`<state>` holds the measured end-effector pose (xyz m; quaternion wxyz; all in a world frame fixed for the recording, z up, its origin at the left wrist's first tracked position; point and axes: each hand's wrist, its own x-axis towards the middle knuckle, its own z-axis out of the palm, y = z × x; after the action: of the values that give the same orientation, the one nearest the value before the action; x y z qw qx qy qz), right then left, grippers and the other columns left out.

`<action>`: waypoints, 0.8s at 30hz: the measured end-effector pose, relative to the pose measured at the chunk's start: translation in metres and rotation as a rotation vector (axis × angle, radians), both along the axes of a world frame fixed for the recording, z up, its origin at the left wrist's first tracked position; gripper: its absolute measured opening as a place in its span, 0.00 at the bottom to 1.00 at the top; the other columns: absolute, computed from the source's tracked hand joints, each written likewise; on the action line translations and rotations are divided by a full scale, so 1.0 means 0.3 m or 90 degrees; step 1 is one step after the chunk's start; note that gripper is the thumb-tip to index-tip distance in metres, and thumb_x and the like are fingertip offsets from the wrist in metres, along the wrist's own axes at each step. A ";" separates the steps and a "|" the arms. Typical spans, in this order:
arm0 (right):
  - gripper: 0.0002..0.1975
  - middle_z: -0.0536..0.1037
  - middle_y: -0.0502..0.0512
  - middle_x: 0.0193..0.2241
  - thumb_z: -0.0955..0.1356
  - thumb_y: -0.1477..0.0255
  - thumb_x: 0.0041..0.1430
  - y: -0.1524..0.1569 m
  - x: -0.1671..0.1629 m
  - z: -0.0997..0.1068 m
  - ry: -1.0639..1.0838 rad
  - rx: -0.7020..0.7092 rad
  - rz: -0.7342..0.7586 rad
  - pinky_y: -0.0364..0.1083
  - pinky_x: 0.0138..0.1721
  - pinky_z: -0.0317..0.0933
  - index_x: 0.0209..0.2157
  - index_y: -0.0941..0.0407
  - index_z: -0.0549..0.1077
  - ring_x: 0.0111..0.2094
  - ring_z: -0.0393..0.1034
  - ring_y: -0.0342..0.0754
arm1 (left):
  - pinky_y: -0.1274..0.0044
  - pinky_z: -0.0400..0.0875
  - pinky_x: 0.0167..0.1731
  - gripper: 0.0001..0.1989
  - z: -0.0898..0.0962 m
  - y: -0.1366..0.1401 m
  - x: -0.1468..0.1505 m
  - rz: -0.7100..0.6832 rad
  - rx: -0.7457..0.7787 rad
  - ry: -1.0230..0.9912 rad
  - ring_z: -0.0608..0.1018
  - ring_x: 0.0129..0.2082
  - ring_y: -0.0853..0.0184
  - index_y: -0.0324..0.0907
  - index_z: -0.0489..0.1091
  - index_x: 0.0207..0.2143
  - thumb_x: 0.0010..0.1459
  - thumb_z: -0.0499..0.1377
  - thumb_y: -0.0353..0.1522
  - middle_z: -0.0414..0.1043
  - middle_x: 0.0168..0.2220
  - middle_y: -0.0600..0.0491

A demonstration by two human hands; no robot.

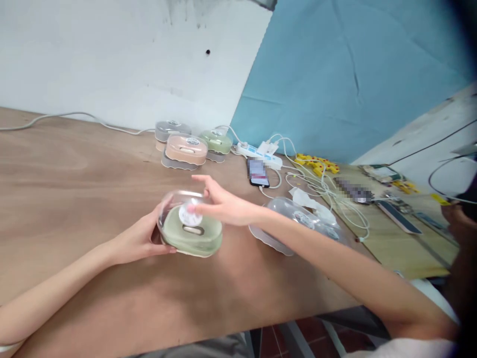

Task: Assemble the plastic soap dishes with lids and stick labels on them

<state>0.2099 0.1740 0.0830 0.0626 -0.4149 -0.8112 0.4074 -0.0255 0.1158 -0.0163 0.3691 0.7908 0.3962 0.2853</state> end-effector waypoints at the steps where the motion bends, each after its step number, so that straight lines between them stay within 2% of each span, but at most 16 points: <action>1: 0.40 0.65 0.65 0.54 0.66 0.54 0.60 -0.023 -0.004 -0.016 -0.045 0.008 0.015 0.57 0.49 0.65 0.66 0.51 0.45 0.52 0.64 0.57 | 0.60 0.66 0.58 0.52 -0.007 -0.004 0.007 -0.011 -0.008 -0.007 0.64 0.63 0.52 0.53 0.24 0.68 0.58 0.62 0.41 0.49 0.68 0.42; 4: 0.29 0.62 0.66 0.57 0.63 0.57 0.64 -0.086 -0.002 -0.054 -0.161 0.094 0.054 0.66 0.53 0.57 0.63 0.49 0.56 0.56 0.58 0.63 | 0.58 0.57 0.62 0.51 -0.022 -0.005 0.010 -0.035 -0.026 -0.014 0.59 0.66 0.54 0.54 0.24 0.68 0.59 0.61 0.39 0.47 0.68 0.43; 7: 0.24 0.62 0.63 0.59 0.59 0.62 0.68 -0.121 0.011 -0.083 -0.154 0.187 0.082 0.68 0.53 0.54 0.64 0.47 0.56 0.58 0.54 0.64 | 0.55 0.57 0.61 0.46 -0.026 -0.002 0.002 0.000 0.024 0.044 0.59 0.65 0.50 0.50 0.32 0.68 0.59 0.60 0.39 0.51 0.67 0.41; 10: 0.22 0.64 0.60 0.58 0.57 0.67 0.70 -0.114 0.027 -0.124 -0.082 0.206 0.080 0.63 0.54 0.57 0.64 0.44 0.56 0.57 0.57 0.58 | 0.54 0.56 0.60 0.44 -0.021 -0.003 0.000 0.036 0.075 0.107 0.59 0.64 0.46 0.48 0.38 0.68 0.56 0.61 0.40 0.54 0.65 0.41; 13: 0.21 0.69 0.58 0.53 0.57 0.71 0.70 -0.089 0.033 -0.175 0.002 0.187 0.023 0.54 0.54 0.60 0.62 0.47 0.61 0.52 0.65 0.51 | 0.55 0.57 0.59 0.46 -0.013 -0.003 0.004 0.042 0.082 0.137 0.60 0.63 0.45 0.50 0.40 0.67 0.53 0.63 0.42 0.54 0.65 0.43; 15: 0.21 0.71 0.57 0.50 0.56 0.72 0.70 -0.082 0.029 -0.200 0.027 0.190 -0.012 0.52 0.52 0.61 0.61 0.48 0.62 0.50 0.67 0.49 | 0.56 0.56 0.59 0.45 -0.009 -0.001 0.009 0.046 0.084 0.151 0.61 0.62 0.45 0.50 0.43 0.66 0.52 0.64 0.44 0.55 0.65 0.44; 17: 0.21 0.71 0.58 0.51 0.55 0.70 0.71 -0.089 0.019 -0.209 0.007 0.216 -0.031 0.54 0.52 0.60 0.62 0.48 0.62 0.49 0.67 0.50 | 0.56 0.56 0.59 0.42 -0.005 0.002 0.014 0.049 0.085 0.161 0.61 0.62 0.46 0.49 0.46 0.65 0.53 0.62 0.47 0.56 0.64 0.44; 20: 0.26 0.69 0.61 0.53 0.59 0.59 0.68 -0.112 0.001 -0.196 -0.057 0.246 -0.020 0.59 0.52 0.59 0.64 0.49 0.57 0.52 0.64 0.57 | 0.55 0.55 0.59 0.39 -0.002 0.001 0.021 0.057 0.064 0.162 0.61 0.62 0.46 0.49 0.49 0.63 0.54 0.61 0.48 0.57 0.64 0.44; 22: 0.37 0.66 0.64 0.56 0.63 0.50 0.62 -0.122 -0.011 -0.183 -0.102 0.260 0.007 0.62 0.52 0.58 0.66 0.50 0.52 0.54 0.61 0.63 | 0.54 0.55 0.59 0.43 0.000 -0.002 0.025 0.085 0.025 0.151 0.60 0.62 0.45 0.48 0.45 0.65 0.53 0.62 0.49 0.56 0.64 0.42; 24: 0.43 0.64 0.66 0.58 0.64 0.45 0.57 -0.125 -0.023 -0.175 -0.137 0.285 0.032 0.64 0.51 0.58 0.67 0.51 0.49 0.53 0.61 0.65 | 0.52 0.55 0.58 0.50 0.001 -0.004 0.030 0.117 -0.017 0.142 0.58 0.63 0.44 0.46 0.37 0.67 0.52 0.62 0.50 0.54 0.65 0.40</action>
<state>0.2031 0.1365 0.0304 0.0563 -0.4115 -0.8931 0.1727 -0.0166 0.1145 -0.0159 0.3055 0.7732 0.5092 0.2227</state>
